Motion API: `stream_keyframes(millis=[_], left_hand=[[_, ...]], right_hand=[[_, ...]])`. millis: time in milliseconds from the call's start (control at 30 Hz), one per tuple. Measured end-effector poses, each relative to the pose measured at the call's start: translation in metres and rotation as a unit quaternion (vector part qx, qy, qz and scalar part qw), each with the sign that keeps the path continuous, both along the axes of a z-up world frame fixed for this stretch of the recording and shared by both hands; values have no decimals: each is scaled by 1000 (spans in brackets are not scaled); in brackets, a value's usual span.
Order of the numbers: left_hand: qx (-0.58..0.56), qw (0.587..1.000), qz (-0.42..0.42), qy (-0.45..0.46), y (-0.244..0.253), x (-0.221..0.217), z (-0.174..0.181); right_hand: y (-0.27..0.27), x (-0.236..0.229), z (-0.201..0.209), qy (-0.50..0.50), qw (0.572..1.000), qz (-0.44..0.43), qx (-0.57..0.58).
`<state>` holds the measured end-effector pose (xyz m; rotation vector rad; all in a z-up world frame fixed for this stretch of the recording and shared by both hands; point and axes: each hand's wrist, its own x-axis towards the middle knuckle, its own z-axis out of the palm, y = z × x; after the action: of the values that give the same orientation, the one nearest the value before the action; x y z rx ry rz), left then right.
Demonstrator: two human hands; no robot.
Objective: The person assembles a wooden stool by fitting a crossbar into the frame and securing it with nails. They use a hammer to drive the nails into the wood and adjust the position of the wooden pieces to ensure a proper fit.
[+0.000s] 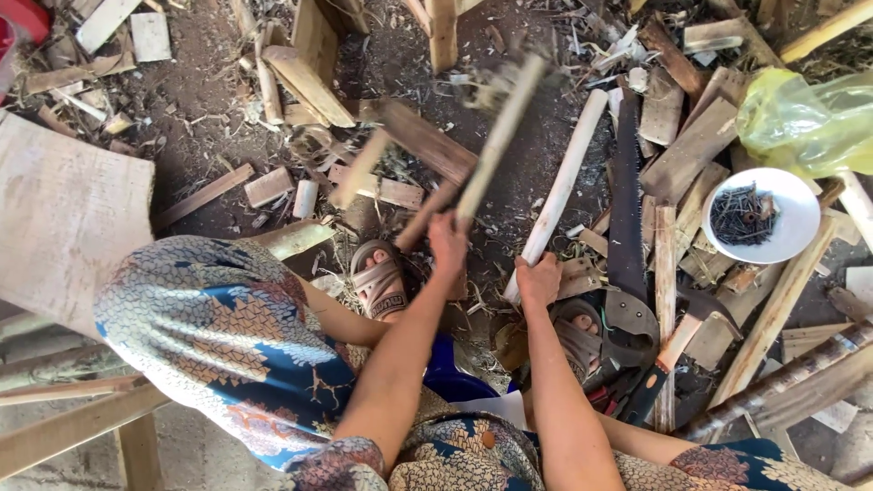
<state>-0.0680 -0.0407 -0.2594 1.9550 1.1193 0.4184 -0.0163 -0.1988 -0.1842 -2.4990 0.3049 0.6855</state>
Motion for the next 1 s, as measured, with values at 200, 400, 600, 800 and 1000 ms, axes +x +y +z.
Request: stream_keyframes(millis=[200,400,600,800,1000], left_hand=[[-58,998,15,12,50,0,11],[-23,999,20,-23,14,-2,14],[-29,998,30,-48,-36,-9,25],[-99,995,-6,6,-42,-8,18],[-117,992,-17,53,-43,-5,36]], right_hand=[[6,-3,19,-6,1000,4,12],[6,-1,5,-20,1000,-3,6],[19,1,0,-9,1000,-15,22],[20,0,-1,-10,999,-22,35],[20,-6,12,-38,995,-53,75]])
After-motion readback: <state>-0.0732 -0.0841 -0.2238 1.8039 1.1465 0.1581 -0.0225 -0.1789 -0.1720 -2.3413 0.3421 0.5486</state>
